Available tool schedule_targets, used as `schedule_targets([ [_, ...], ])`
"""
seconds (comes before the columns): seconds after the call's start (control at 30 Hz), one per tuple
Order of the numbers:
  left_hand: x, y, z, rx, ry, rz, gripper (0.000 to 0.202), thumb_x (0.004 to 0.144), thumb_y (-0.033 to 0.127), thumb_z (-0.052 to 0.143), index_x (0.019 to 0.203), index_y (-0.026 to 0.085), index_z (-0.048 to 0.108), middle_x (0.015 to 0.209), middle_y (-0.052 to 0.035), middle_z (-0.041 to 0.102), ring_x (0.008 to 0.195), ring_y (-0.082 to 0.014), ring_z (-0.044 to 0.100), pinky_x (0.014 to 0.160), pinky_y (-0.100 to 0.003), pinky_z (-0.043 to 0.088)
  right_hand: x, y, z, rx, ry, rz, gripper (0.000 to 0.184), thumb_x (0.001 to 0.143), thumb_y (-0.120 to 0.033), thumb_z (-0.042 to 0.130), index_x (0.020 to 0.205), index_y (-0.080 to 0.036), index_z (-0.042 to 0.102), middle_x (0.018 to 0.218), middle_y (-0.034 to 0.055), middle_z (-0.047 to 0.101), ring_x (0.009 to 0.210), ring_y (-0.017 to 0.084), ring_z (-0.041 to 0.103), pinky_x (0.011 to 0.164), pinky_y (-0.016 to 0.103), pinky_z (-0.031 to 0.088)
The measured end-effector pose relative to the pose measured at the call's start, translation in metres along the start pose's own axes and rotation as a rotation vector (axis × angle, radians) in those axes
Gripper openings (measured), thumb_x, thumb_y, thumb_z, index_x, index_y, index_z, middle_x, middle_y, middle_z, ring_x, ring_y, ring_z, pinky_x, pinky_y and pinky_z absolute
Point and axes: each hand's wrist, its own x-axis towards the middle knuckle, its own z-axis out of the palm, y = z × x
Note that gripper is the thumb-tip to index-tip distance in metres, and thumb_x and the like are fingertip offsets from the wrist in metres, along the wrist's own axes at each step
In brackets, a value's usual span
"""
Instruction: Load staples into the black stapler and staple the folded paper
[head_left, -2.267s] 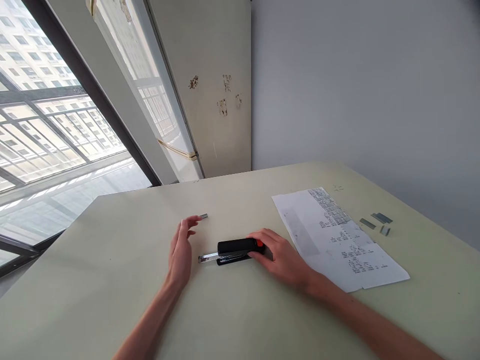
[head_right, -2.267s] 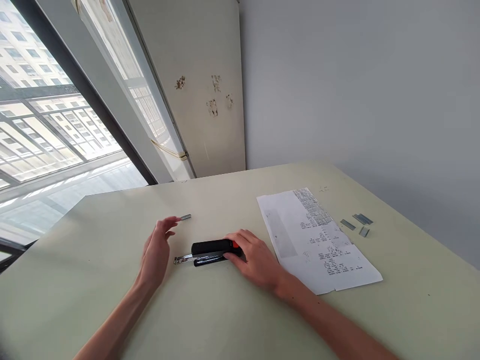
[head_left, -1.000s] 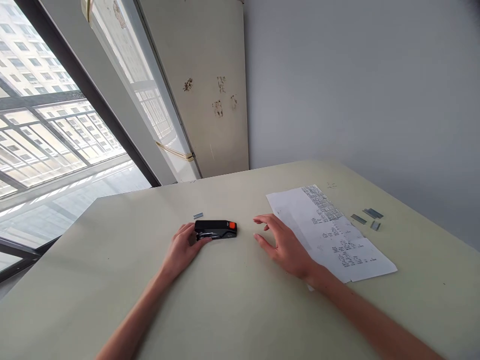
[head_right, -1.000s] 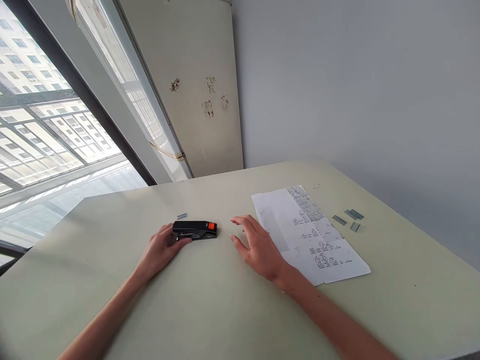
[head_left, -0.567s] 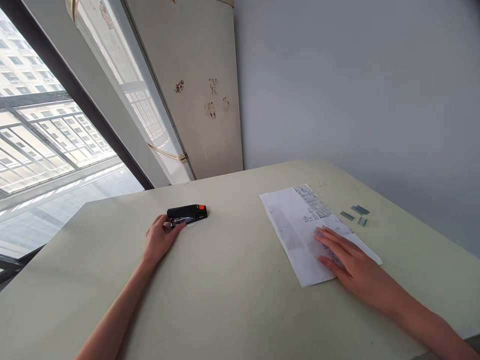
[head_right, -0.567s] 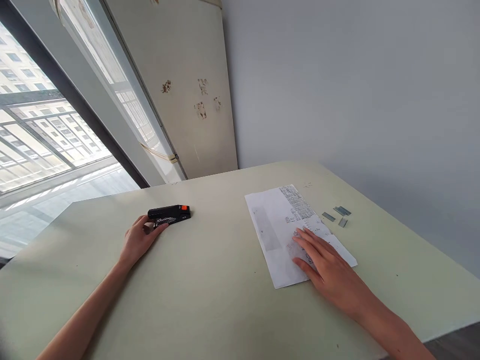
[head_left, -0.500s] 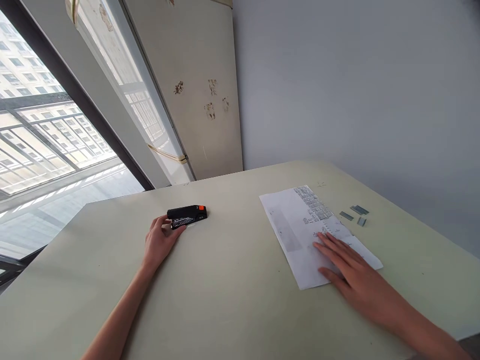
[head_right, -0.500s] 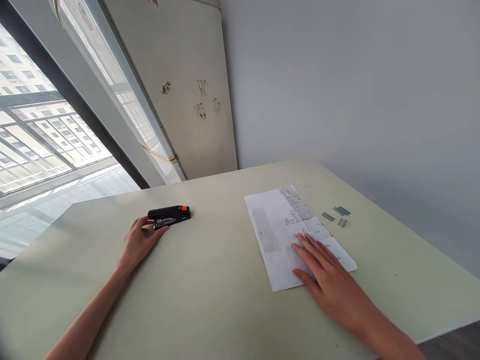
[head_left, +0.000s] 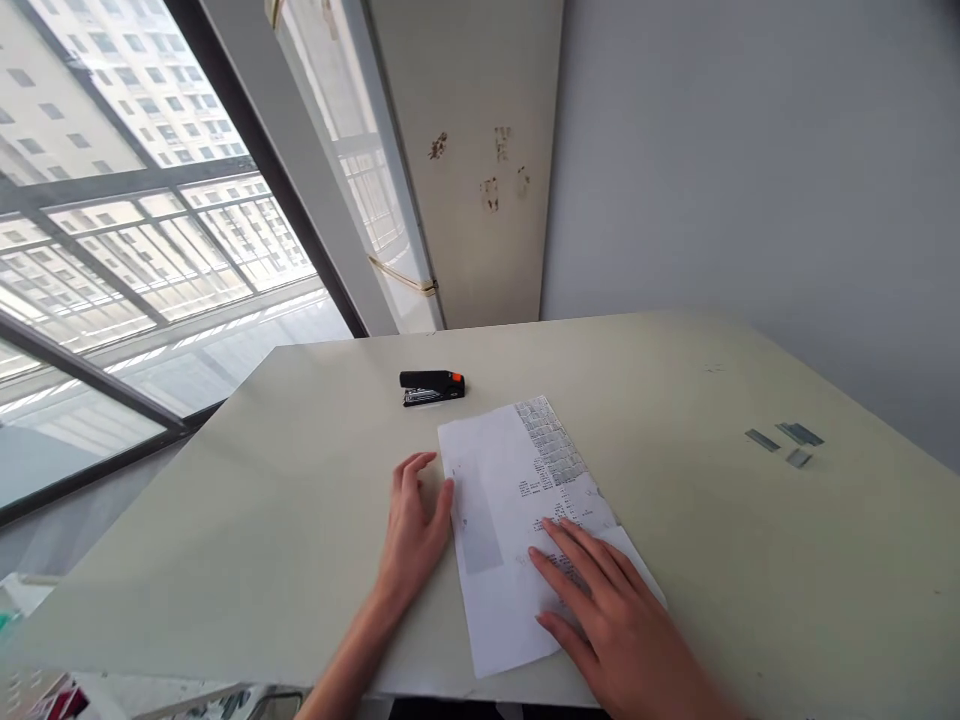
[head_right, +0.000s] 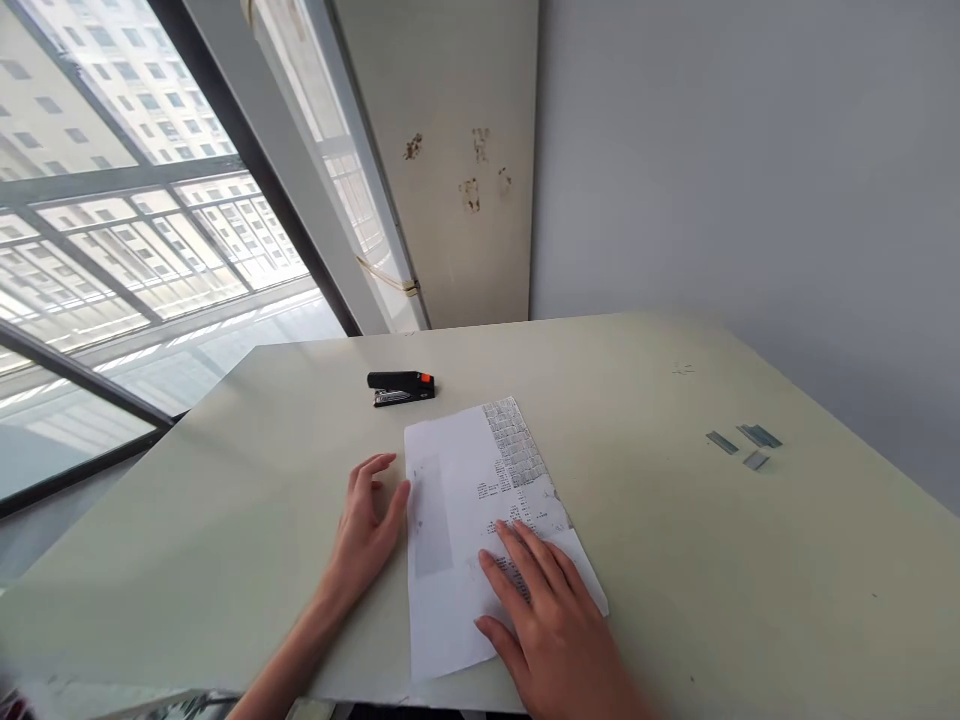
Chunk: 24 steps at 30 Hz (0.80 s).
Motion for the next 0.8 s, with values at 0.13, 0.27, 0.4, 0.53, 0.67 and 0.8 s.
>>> schedule_targets([
  [0.13,-0.025,0.008,0.001,0.043,-0.038,0.094,0.031,0.104,0.039,0.053,0.133,0.030,0.053,0.148,-0.0104,0.051,0.138,-0.0294,0.052,0.111,-0.051,0.047,0.015,-0.013,-0.004,0.107,-0.132,-0.002,0.045,0.108,-0.041,0.049,0.148,-0.025,0.060,0.163,0.0055,0.047,0.149,0.032,0.046,0.114,0.052,0.052],
  [0.27,-0.028,0.000,-0.005,0.108,-0.103,0.240,0.031,0.105,0.038,0.052,0.135,0.029,0.053,0.152,-0.0087,0.054,0.148,-0.0286,0.044,0.119,-0.052,0.040,0.034,-0.026,-0.003,0.246,-0.224,-0.047,0.045,0.108,-0.042,0.049,0.147,-0.024,0.062,0.165,0.0071,0.044,0.153,0.031,0.040,0.121,0.053,0.045],
  [0.4,-0.031,-0.011,-0.012,0.222,-0.213,0.337,0.040,0.106,0.043,0.052,0.143,0.028,0.050,0.161,-0.0081,0.048,0.156,-0.0297,0.032,0.125,-0.053,0.031,0.041,-0.034,0.002,0.310,-0.253,-0.092,0.046,0.106,-0.040,0.053,0.148,-0.023,0.060,0.165,0.0077,0.044,0.155,0.029,0.037,0.124,0.051,0.042],
  [0.53,-0.034,-0.019,-0.020,0.307,-0.207,0.359,0.042,0.106,0.044,0.053,0.143,0.025,0.051,0.156,-0.0088,0.054,0.154,-0.0324,0.035,0.125,-0.055,0.031,0.040,-0.040,0.007,0.281,-0.272,-0.148,0.048,0.105,-0.037,0.054,0.151,-0.024,0.056,0.167,0.0085,0.041,0.156,0.029,0.034,0.124,0.051,0.040],
  [0.67,-0.027,-0.022,-0.027,0.308,-0.168,0.407,0.040,0.105,0.043,0.056,0.140,0.023,0.053,0.149,-0.0101,0.059,0.151,-0.0325,0.039,0.121,-0.053,0.037,0.043,-0.050,0.012,0.297,-0.283,-0.200,0.047,0.104,-0.035,0.057,0.150,-0.023,0.057,0.166,0.0096,0.043,0.156,0.029,0.035,0.125,0.050,0.039],
  [0.8,-0.012,-0.022,-0.024,0.279,-0.184,0.445,0.038,0.106,0.042,0.054,0.139,0.023,0.053,0.149,-0.0095,0.058,0.150,-0.0306,0.041,0.121,-0.051,0.038,0.055,-0.061,0.015,0.354,-0.305,-0.274,0.046,0.104,-0.035,0.057,0.148,-0.020,0.059,0.164,0.0111,0.045,0.155,0.028,0.037,0.126,0.048,0.039],
])
